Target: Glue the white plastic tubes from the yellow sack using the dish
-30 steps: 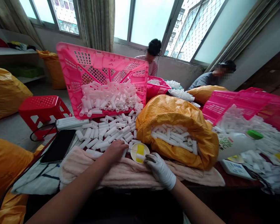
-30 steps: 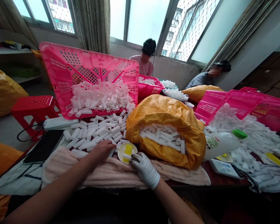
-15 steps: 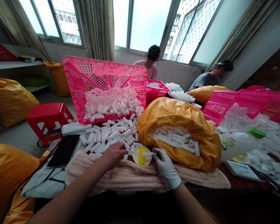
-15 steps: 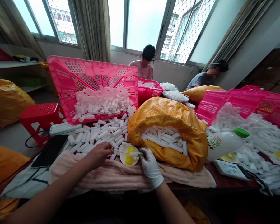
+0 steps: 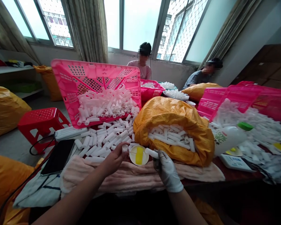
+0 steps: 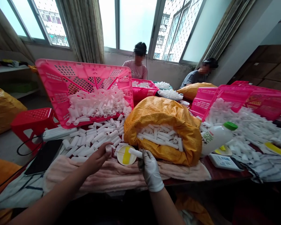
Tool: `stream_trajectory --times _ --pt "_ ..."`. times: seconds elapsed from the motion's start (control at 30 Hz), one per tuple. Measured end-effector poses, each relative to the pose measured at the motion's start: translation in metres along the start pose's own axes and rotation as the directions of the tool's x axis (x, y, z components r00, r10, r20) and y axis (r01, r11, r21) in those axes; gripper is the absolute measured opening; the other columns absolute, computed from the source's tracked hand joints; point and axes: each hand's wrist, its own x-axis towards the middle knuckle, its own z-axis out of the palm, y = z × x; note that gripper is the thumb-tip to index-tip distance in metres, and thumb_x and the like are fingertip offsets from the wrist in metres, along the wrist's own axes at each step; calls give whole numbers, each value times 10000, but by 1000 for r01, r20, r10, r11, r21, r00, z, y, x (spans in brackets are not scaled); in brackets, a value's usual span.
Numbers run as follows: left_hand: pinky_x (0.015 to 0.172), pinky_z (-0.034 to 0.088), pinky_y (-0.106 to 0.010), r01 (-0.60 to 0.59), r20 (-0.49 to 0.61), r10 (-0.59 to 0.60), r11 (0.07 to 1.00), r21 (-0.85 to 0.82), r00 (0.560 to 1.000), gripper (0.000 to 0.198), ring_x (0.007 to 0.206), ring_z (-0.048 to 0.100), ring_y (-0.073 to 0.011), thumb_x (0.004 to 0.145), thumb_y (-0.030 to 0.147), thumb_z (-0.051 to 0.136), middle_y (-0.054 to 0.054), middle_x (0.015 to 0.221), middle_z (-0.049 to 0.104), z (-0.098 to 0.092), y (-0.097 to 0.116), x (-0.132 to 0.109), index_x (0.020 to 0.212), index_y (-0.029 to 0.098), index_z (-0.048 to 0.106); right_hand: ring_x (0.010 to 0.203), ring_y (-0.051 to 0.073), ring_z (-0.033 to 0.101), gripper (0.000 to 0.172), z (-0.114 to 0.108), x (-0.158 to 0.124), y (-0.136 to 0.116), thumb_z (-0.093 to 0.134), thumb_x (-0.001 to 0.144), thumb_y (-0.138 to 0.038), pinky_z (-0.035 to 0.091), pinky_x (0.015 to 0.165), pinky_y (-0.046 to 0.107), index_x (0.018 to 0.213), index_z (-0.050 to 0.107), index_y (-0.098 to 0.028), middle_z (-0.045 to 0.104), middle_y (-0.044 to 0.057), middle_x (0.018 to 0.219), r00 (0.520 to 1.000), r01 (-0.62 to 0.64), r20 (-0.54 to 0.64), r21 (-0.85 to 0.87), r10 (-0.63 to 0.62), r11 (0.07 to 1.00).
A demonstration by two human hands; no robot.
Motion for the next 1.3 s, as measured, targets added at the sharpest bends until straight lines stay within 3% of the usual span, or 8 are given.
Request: stream_trajectory --times 0.1,0.3,0.53,0.67,0.87,1.07,1.17,1.3 --pt "739 457 -290 56 -25 -58 996 -76 998 417 783 541 -141 826 394 400 -32 925 577 14 13 -10 1186 184 370 448 80 500 378 8 -8 -2 731 543 -459 375 358 176 728 552 -183 593 -14 615 998 51 41 1 -51 999" --pt "800 407 -294 -30 56 19 978 208 998 269 861 529 -173 795 337 450 -36 931 596 23 27 -19 1017 203 523 368 54 409 269 11 -22 -13 649 694 -395 346 329 174 840 582 -179 521 -35 543 958 138 278 -246 -67 959" --pt "655 375 -234 -64 153 10 932 356 988 167 726 519 -138 795 310 423 -5 789 581 26 30 -19 835 194 536 949 176 532 156 5 -25 -33 597 754 -155 493 732 270 870 625 -256 550 40 995 679 653 629 -283 -378 702" --pt "648 368 -225 -67 161 15 944 322 987 175 723 518 -130 795 316 428 -4 785 581 28 32 -22 838 190 542 746 116 561 182 -1 -20 -26 560 783 -150 500 582 219 909 596 -275 529 23 1022 743 571 570 -266 -351 777" --pt "635 380 -222 -78 182 15 935 346 983 188 715 532 -132 808 319 410 -6 785 593 34 34 -23 853 194 542 977 190 528 103 3 -32 -31 593 756 -169 433 861 334 810 641 -243 576 46 977 664 674 672 -349 -327 652" --pt "641 398 -266 -72 98 10 754 652 995 248 704 566 -172 837 327 353 -69 762 617 52 31 -24 869 166 538 582 145 508 285 9 -24 -18 500 793 -442 425 547 250 739 597 -179 546 8 604 902 393 403 -608 -159 689" --pt "625 410 -283 -90 167 -21 776 624 986 289 673 568 -184 820 389 383 -78 736 620 55 35 -22 850 160 557 520 121 443 331 10 -21 -5 462 808 -448 372 500 233 622 522 -181 494 -13 544 917 355 383 -646 -116 676" --pt "630 411 -240 -121 362 18 957 264 932 308 701 556 -150 805 441 415 -29 818 627 50 46 -22 903 195 572 532 121 441 308 4 -36 6 419 833 -410 370 517 239 623 472 -191 484 -11 573 903 383 405 -602 -146 701"
